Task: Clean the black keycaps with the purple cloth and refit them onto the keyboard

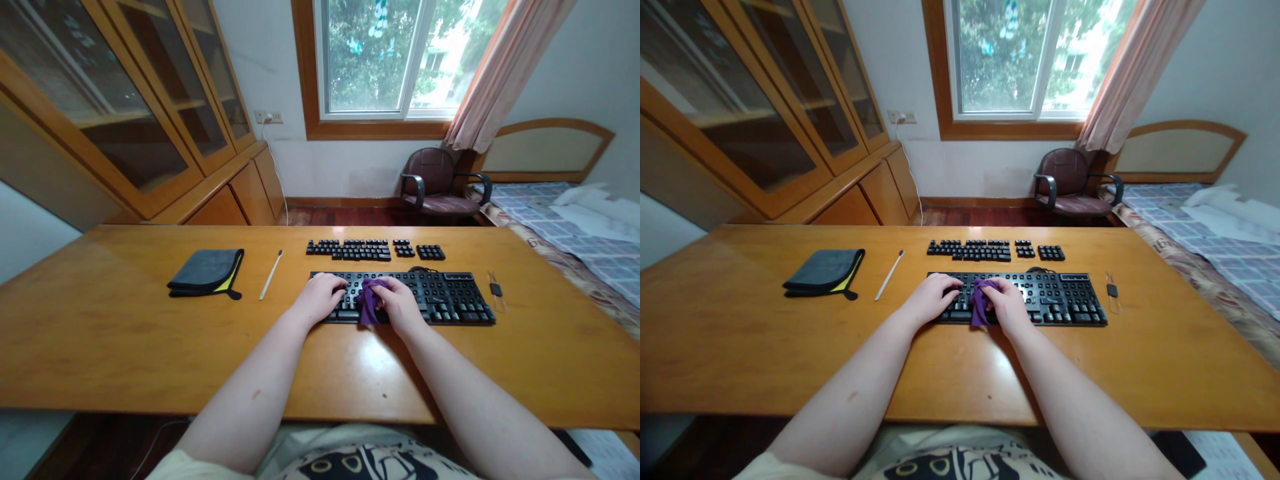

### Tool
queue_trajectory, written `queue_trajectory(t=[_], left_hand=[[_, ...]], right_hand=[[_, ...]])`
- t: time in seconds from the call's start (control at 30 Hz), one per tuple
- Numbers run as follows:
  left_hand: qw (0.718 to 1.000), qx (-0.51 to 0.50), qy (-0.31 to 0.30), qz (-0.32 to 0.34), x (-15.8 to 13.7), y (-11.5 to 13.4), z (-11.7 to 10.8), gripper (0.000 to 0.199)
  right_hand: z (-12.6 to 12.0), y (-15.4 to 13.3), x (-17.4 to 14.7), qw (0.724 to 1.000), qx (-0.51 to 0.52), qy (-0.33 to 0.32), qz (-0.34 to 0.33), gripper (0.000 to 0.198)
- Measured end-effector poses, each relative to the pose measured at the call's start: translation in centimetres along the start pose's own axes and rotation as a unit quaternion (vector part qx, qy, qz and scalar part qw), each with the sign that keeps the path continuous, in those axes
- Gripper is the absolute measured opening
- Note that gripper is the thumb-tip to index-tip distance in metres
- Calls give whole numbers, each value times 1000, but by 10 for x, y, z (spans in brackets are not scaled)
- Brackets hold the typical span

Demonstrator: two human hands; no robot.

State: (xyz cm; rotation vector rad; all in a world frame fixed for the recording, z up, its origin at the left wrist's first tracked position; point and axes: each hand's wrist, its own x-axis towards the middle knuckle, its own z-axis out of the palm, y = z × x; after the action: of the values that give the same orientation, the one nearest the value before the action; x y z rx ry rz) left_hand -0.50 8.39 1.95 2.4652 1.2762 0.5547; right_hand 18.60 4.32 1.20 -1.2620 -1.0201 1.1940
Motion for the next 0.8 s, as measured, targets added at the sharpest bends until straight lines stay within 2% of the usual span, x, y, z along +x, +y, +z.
queue_trajectory(t=[0.1,0.23,0.53,0.8], left_hand=[[1000,1,12,10,-1,0,4,24],[999,34,32,-14,-2,-1,8,32],[994,83,-49,-43,0,1,16,48],[990,102,-70,-67,3,-4,20,55]], right_hand=[[0,1,0,1000,3,0,-2,25],[1,1,1,1000,11,4,1,26],[2,0,0,1000,4,5,4,25],[3,1,0,1000,-4,-4,-1,25]])
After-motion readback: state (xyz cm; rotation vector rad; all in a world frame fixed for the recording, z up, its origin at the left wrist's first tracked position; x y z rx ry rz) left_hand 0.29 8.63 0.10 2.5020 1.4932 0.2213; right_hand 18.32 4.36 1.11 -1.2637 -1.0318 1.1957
